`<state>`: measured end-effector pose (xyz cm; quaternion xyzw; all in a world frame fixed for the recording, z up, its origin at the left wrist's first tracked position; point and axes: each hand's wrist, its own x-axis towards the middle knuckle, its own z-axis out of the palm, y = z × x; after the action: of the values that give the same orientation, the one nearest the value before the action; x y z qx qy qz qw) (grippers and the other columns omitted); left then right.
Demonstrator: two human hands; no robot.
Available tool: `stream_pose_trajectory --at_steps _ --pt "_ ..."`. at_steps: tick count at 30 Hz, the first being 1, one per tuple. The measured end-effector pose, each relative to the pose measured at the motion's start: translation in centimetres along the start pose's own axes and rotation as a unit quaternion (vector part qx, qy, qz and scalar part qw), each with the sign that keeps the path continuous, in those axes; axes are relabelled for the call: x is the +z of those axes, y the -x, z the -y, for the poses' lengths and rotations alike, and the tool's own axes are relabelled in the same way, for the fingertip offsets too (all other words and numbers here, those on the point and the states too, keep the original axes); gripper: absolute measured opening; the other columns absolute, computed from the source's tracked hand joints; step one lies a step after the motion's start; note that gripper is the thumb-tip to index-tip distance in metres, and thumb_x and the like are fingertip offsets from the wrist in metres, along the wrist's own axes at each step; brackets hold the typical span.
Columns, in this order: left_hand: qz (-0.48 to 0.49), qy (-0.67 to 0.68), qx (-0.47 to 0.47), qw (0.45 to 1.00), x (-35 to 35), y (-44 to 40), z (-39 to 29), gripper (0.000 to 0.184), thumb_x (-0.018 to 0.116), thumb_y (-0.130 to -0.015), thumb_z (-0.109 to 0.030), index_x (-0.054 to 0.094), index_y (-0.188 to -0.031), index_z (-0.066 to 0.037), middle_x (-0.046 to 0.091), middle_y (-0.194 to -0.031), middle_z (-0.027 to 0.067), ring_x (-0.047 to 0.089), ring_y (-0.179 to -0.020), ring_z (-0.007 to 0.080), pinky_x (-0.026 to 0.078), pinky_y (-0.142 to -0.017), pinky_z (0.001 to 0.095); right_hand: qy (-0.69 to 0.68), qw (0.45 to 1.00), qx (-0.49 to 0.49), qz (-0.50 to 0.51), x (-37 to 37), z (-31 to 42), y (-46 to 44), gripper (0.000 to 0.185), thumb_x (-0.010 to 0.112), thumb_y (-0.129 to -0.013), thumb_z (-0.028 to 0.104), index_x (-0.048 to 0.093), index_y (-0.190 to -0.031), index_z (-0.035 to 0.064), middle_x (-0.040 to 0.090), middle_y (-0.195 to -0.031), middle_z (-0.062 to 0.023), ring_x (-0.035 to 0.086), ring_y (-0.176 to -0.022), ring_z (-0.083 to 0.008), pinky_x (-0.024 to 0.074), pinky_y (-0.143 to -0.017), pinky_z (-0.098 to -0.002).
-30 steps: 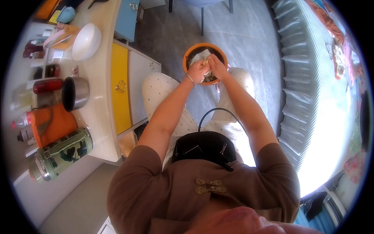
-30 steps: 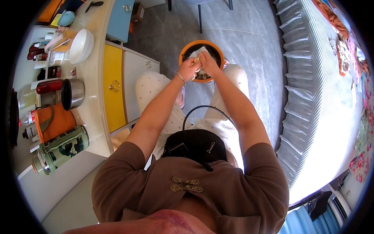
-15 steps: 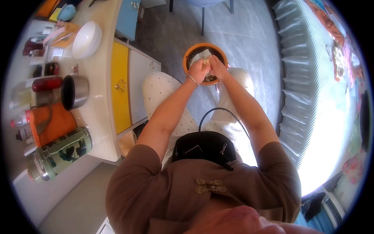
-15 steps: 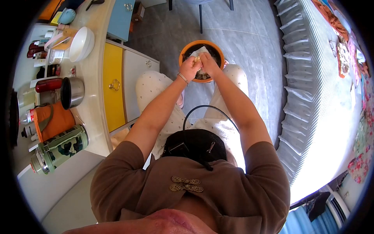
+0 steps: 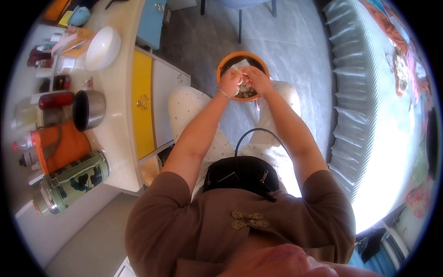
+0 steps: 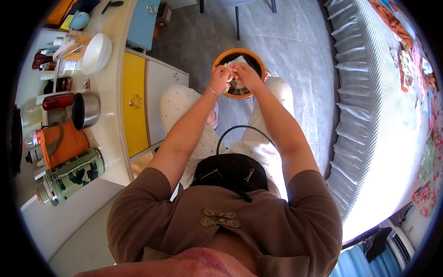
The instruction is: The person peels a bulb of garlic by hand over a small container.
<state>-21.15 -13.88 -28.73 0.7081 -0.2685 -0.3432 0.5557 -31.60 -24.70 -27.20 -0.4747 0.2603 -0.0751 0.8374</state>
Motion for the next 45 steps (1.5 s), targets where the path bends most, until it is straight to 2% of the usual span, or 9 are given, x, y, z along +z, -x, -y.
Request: stream_pose_trajectory --at_steps 12,14,18,21,23,32,39,41,45 --pt "0.065 0.183 -0.115 0.974 -0.7 0.1 -2.0 0.020 0.050 -0.089 -0.023 0.055 -0.086 -0.004 0.057 -0.071 0.0032 0.053 -0.050 0.0110 0.044 -0.045 0.0237 -0.167 0.984 0.062 -0.014 -0.1 1.8 0.8 0.023 0.042 -0.091 0.011 0.054 -0.108 0.0020 0.060 -0.092 -0.0058 0.057 -0.081 -0.0129 0.0479 -0.067 -0.0241" --pt "0.069 0.172 -0.119 0.975 -0.8 0.0 -2.1 0.019 0.050 -0.088 -0.022 0.056 -0.086 -0.003 0.057 -0.070 0.0033 0.053 -0.050 0.0113 0.043 -0.045 0.0237 0.102 0.991 -0.085 -0.011 0.1 1.5 1.7 0.024 0.046 -0.090 0.018 0.056 -0.110 0.0074 0.058 -0.095 -0.0032 0.053 -0.079 -0.0105 0.0445 -0.065 -0.0218" --pt "0.137 0.054 -0.129 0.981 -1.0 0.1 -2.5 0.020 0.052 -0.086 -0.022 0.057 -0.088 -0.003 0.058 -0.071 0.0037 0.054 -0.051 0.0113 0.042 -0.046 0.0240 -0.001 0.997 0.046 -0.057 0.4 2.7 1.4 0.024 0.050 -0.091 0.023 0.058 -0.110 0.0105 0.057 -0.086 0.0007 0.047 -0.069 -0.0066 0.0378 -0.058 -0.0172" --pt "0.173 0.051 -0.123 0.976 -0.9 0.1 -2.5 0.021 0.053 -0.086 -0.023 0.057 -0.088 -0.003 0.058 -0.070 0.0036 0.054 -0.051 0.0111 0.042 -0.046 0.0239 0.160 0.986 0.043 -0.012 0.5 2.7 1.7 0.026 0.056 -0.089 0.028 0.062 -0.104 0.0077 0.060 -0.089 0.0000 0.055 -0.084 -0.0093 0.0451 -0.069 -0.0233" --pt "0.191 0.064 -0.100 0.974 -0.8 0.1 -2.4 0.022 0.053 -0.086 -0.024 0.058 -0.088 -0.003 0.058 -0.070 0.0036 0.054 -0.051 0.0108 0.042 -0.046 0.0238 0.167 0.985 -0.044 0.004 0.6 1.9 1.5 0.028 0.058 -0.088 0.029 0.063 -0.103 0.0060 0.061 -0.088 -0.0002 0.055 -0.084 -0.0096 0.0446 -0.073 -0.0239" --pt "0.165 0.078 -0.156 0.971 -0.5 0.3 -2.5 0.026 0.052 -0.089 -0.028 0.058 -0.087 -0.003 0.056 -0.068 0.0026 0.052 -0.050 0.0098 0.041 -0.045 0.0233 0.278 0.945 -0.139 -0.098 0.5 1.2 1.5 0.025 0.057 -0.088 0.029 0.059 -0.092 0.0047 0.062 -0.082 -0.0041 0.058 -0.075 -0.0119 0.0448 -0.071 -0.0269" --pt "0.160 -0.029 -0.010 0.987 0.2 -0.4 1.1 0.028 0.040 -0.094 -0.025 0.055 -0.095 -0.002 0.058 -0.081 0.0052 0.054 -0.054 0.0126 0.047 -0.049 0.0254 0.338 0.924 -0.132 -0.123 1.0 0.3 1.3 0.026 0.050 -0.091 0.030 0.055 -0.091 0.0046 0.062 -0.080 -0.0129 0.060 -0.072 -0.0230 0.0453 -0.069 -0.0320" --pt "0.156 -0.032 -0.014 0.987 0.4 -0.3 1.6 0.028 0.039 -0.094 -0.024 0.054 -0.097 -0.002 0.058 -0.083 0.0054 0.055 -0.056 0.0127 0.048 -0.051 0.0256 0.401 0.875 -0.240 -0.128 0.4 -0.5 0.7 0.026 0.046 -0.092 0.030 0.054 -0.092 0.0052 0.062 -0.080 -0.0155 0.061 -0.073 -0.0280 0.0456 -0.068 -0.0356" --pt "0.117 -0.054 0.048 0.990 0.3 -0.1 1.7 0.025 0.039 -0.093 -0.021 0.055 -0.097 -0.001 0.059 -0.084 0.0059 0.056 -0.058 0.0132 0.049 -0.050 0.0257 0.359 0.896 -0.210 -0.158 0.4 -0.2 0.2 0.028 0.043 -0.093 0.031 0.054 -0.093 0.0051 0.060 -0.074 -0.0113 0.058 -0.066 -0.0223 0.0441 -0.060 -0.0331"
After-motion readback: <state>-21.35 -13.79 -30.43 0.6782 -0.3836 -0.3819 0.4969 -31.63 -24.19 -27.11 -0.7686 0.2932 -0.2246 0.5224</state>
